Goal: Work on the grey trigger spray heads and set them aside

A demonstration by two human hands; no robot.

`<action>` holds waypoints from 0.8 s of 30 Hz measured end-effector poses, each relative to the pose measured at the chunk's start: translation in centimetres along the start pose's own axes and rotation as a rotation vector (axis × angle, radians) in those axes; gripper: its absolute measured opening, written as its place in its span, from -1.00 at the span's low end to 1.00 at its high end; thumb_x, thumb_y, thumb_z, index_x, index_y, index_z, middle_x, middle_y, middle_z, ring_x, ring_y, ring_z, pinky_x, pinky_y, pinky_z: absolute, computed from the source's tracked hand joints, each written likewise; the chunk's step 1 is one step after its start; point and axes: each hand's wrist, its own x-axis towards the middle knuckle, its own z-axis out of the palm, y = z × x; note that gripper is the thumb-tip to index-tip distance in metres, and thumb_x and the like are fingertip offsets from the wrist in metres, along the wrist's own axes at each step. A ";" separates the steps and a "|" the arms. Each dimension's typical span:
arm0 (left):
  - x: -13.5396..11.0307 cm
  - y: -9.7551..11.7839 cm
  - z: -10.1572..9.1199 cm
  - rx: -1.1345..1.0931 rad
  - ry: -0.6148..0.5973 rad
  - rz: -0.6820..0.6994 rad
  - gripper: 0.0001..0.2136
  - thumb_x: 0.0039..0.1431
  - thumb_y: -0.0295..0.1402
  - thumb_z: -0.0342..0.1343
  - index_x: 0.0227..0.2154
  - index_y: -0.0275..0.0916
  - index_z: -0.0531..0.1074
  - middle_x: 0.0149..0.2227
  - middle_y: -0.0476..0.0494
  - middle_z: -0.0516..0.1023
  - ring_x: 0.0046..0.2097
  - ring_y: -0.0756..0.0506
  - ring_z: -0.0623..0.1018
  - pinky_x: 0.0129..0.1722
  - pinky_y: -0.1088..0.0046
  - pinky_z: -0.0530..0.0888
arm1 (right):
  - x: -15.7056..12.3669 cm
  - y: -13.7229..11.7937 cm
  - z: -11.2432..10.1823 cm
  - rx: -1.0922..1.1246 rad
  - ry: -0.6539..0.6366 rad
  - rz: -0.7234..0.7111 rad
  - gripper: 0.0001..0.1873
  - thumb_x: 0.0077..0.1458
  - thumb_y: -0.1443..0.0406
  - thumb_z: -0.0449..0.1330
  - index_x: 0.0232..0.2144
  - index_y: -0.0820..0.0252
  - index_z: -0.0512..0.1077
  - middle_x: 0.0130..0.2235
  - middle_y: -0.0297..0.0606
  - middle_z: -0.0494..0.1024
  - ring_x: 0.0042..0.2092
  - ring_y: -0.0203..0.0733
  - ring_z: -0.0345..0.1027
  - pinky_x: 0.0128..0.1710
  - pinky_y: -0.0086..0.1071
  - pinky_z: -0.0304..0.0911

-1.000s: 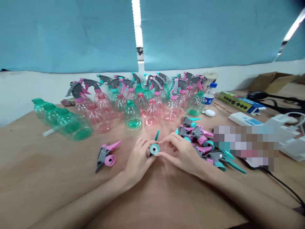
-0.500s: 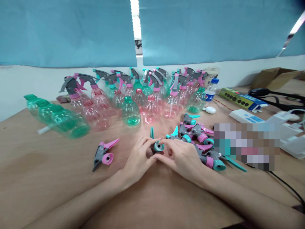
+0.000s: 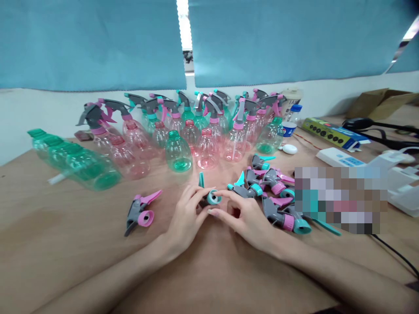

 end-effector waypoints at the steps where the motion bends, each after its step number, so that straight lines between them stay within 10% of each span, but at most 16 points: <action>1: 0.0 0.0 0.0 0.002 0.005 0.020 -0.70 0.13 -0.53 0.10 -0.07 -0.17 0.40 -0.24 -0.08 0.41 -0.24 -0.09 0.41 -0.31 0.41 0.43 | 0.1 0.1 0.0 0.023 -0.005 0.002 -0.60 0.14 0.10 0.14 -0.03 0.17 0.36 -0.60 -0.48 0.38 -0.57 -0.34 0.27 -0.53 -0.49 0.16; 24: -0.4 0.2 -0.1 0.032 0.007 -0.008 -0.82 0.15 -0.43 0.10 -0.17 -0.18 0.39 -0.28 -0.07 0.41 -0.26 -0.10 0.42 -0.29 0.39 0.40 | 0.0 0.1 -0.4 -0.078 0.002 -0.080 -0.66 0.15 0.13 0.15 -0.08 0.17 0.38 -0.54 -0.45 0.41 -0.54 -0.36 0.27 -0.49 -0.49 0.15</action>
